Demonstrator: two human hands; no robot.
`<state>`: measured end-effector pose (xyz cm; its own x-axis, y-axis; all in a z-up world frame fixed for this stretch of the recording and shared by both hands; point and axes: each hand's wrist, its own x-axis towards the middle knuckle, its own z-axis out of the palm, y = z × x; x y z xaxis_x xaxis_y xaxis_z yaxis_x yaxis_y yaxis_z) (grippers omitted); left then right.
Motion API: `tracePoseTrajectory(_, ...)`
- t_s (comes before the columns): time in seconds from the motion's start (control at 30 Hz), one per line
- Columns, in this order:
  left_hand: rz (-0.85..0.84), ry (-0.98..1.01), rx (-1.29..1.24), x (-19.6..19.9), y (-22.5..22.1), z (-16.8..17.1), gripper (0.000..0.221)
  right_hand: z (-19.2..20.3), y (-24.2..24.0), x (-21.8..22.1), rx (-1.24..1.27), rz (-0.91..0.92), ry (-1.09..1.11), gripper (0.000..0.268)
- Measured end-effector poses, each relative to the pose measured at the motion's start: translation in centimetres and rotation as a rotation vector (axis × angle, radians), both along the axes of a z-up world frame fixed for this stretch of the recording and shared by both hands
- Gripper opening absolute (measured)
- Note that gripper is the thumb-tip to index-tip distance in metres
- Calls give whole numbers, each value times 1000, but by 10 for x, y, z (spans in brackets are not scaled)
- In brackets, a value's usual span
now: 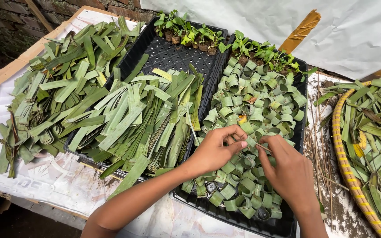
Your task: Folding long green leaves into small square seedling pots and arranging them in a tray.
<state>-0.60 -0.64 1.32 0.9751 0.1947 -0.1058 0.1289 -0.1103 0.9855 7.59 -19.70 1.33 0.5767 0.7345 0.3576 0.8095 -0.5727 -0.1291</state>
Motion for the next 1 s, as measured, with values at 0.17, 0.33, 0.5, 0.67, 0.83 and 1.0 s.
tracePoseTrajectory(0.17, 61, 86, 28, 4, 6, 6, 18, -9, 1, 18, -175, -33, 35, 25)
tracePoseTrajectory(0.33, 16, 144, 157, -2, 8, 13, 35, -25, 3, 27, -284, -33, 202, 20)
tracePoseTrajectory(0.5, -147, -203, 496, -6, 14, 11, 41, -15, 0, 23, -297, 5, 181, 40)
tracePoseTrajectory(0.67, -208, -206, 518, -14, 22, 28, 44, -15, 0, 20, -298, 31, 150, 41)
tracePoseTrajectory(0.83, -232, -226, 545, -29, 43, 27, 50, -4, 7, 14, -329, 37, 222, 41)
tracePoseTrajectory(1.0, -157, -165, 636, -58, 64, 29, 36, 15, 22, 2, -342, 114, 183, 40)
